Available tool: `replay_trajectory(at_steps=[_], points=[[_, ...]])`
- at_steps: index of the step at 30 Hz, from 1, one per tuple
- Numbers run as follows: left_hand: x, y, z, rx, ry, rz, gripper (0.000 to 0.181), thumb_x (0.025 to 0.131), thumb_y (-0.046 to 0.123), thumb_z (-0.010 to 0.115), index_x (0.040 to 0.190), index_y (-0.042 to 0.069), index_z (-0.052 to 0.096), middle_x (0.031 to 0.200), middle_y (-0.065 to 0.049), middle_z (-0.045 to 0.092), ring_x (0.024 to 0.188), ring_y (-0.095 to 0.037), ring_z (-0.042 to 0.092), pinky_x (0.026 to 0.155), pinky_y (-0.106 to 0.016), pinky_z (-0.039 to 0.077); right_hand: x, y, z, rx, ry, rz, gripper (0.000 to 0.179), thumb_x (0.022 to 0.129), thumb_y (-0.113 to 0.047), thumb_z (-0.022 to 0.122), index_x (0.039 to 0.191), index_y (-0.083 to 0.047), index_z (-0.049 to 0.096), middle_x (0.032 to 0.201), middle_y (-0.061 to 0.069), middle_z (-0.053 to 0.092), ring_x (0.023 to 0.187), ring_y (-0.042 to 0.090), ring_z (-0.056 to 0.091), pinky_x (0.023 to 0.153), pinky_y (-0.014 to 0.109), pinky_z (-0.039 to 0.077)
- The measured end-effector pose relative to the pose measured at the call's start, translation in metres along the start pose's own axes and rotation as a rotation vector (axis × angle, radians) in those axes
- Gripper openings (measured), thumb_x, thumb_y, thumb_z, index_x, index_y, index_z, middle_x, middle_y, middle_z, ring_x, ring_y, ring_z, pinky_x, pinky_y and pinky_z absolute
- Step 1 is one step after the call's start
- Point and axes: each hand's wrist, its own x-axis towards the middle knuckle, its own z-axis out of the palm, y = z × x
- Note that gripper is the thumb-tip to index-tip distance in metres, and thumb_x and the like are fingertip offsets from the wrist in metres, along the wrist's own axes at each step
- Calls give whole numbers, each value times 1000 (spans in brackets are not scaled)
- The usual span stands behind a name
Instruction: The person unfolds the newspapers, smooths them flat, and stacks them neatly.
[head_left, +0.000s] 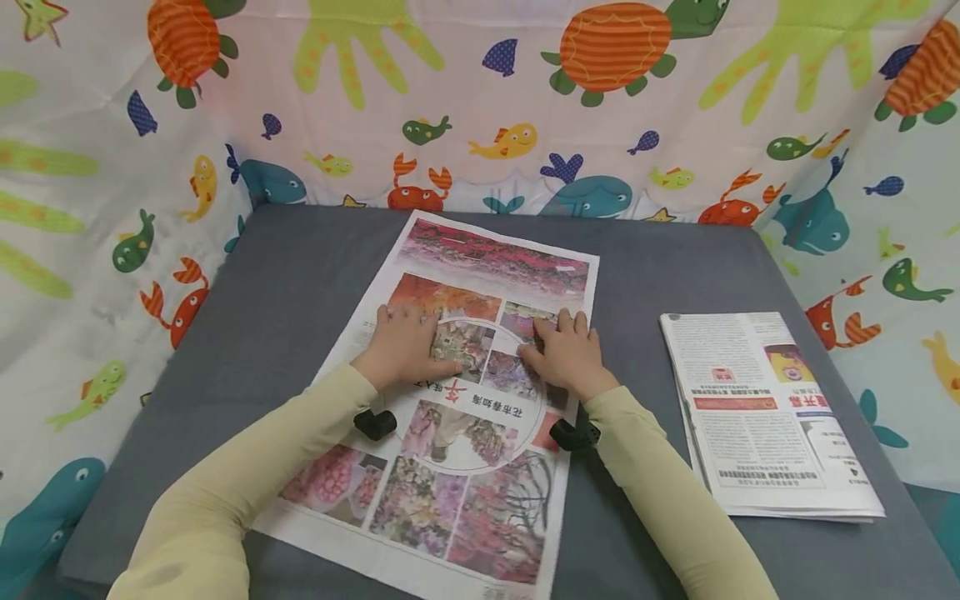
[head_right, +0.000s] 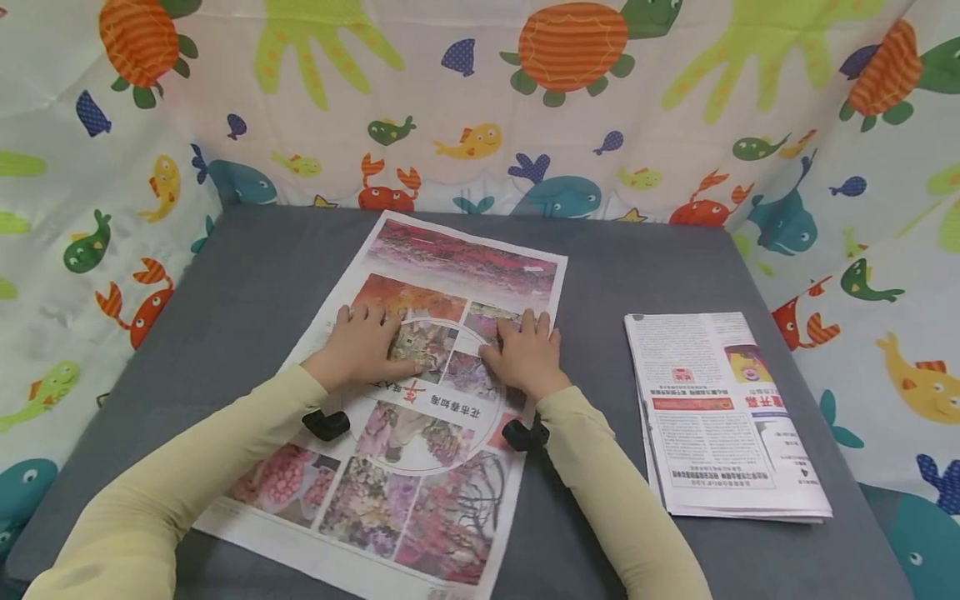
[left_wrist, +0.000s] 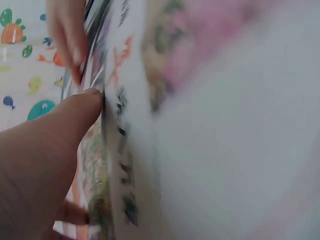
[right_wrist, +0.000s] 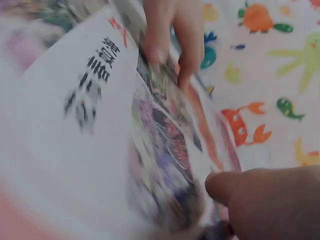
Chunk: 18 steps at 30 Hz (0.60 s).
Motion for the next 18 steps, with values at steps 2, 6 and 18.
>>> replay_trajectory(at_steps=[2, 6, 18], points=[[-3, 5, 3, -20, 20, -12, 105, 78, 89, 53, 141, 5, 55, 140, -28, 52, 129, -51, 48, 105, -69, 36, 10, 0, -1, 1, -28, 21, 67, 104, -54, 46, 158, -16, 38, 164, 30, 21, 152, 54, 12, 118, 72, 19], [-6, 13, 8, -93, 12, -81, 112, 76, 91, 53, 142, 2, 49, 150, -30, 41, 133, -53, 45, 102, -70, 40, 28, -2, -3, -16, -63, 35, 74, 103, -56, 46, 162, -15, 29, 168, 29, 10, 155, 54, 1, 120, 72, 15], [16, 2, 8, -172, -10, -178, 122, 77, 89, 56, 162, 7, 23, 164, -28, 24, 144, -58, 32, 106, -75, 37, 30, 4, 6, 33, 46, -103, 69, 105, -45, 48, 162, -9, 29, 167, 31, 15, 154, 53, 12, 121, 69, 18]])
